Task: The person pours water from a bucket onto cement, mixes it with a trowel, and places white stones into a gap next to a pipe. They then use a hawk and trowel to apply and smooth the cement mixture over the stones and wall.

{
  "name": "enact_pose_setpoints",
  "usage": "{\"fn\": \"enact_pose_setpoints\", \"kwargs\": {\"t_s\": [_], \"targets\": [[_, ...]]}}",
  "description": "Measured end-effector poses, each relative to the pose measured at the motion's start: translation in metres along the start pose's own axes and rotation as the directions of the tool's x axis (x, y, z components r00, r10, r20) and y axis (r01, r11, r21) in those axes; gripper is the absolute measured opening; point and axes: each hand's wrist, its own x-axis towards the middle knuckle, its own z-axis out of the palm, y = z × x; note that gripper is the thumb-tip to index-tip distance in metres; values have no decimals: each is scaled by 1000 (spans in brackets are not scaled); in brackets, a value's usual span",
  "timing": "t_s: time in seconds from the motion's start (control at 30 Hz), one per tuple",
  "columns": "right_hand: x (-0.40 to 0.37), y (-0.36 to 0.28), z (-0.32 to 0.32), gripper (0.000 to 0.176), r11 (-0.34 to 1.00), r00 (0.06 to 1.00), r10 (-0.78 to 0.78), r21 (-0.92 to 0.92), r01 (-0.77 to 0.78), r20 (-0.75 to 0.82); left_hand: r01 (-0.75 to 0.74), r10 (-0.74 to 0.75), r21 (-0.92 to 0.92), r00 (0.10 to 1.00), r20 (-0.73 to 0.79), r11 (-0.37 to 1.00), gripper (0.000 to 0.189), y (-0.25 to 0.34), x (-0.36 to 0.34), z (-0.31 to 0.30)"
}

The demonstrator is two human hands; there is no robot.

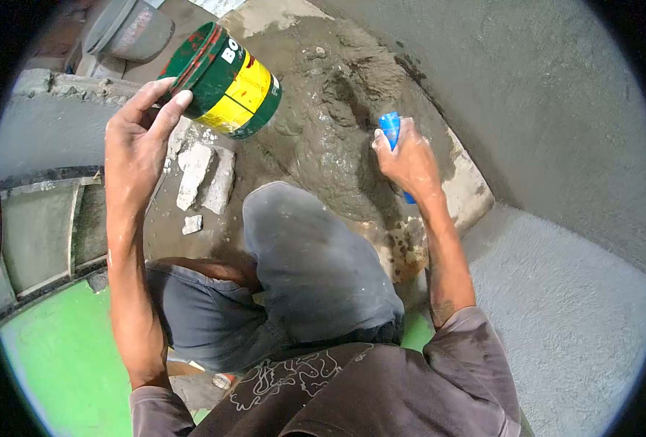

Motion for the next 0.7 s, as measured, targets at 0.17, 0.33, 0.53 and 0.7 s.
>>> {"fn": "enact_pose_setpoints", "kwargs": {"t_s": [0.17, 0.33, 0.53, 0.7], "targets": [[25, 58, 80, 47, 964, 991, -135, -232, 131, -3, -35, 38, 91, 999, -30, 995, 29, -9, 3, -3], [-37, 74, 65, 39, 984, 979, 93, -134, -118, -180, 7, -4, 103, 1000, -31, 995, 29, -7, 6, -7], [-192, 192, 85, 23, 635, 718, 682, 377, -675, 138, 61, -56, 153, 998, -36, 986, 30, -6, 9, -6], [-114, 197, 169, 25, 742, 852, 446, 418, -524, 276, 22, -21, 130, 1000, -12, 991, 29, -10, 4, -7]]}}
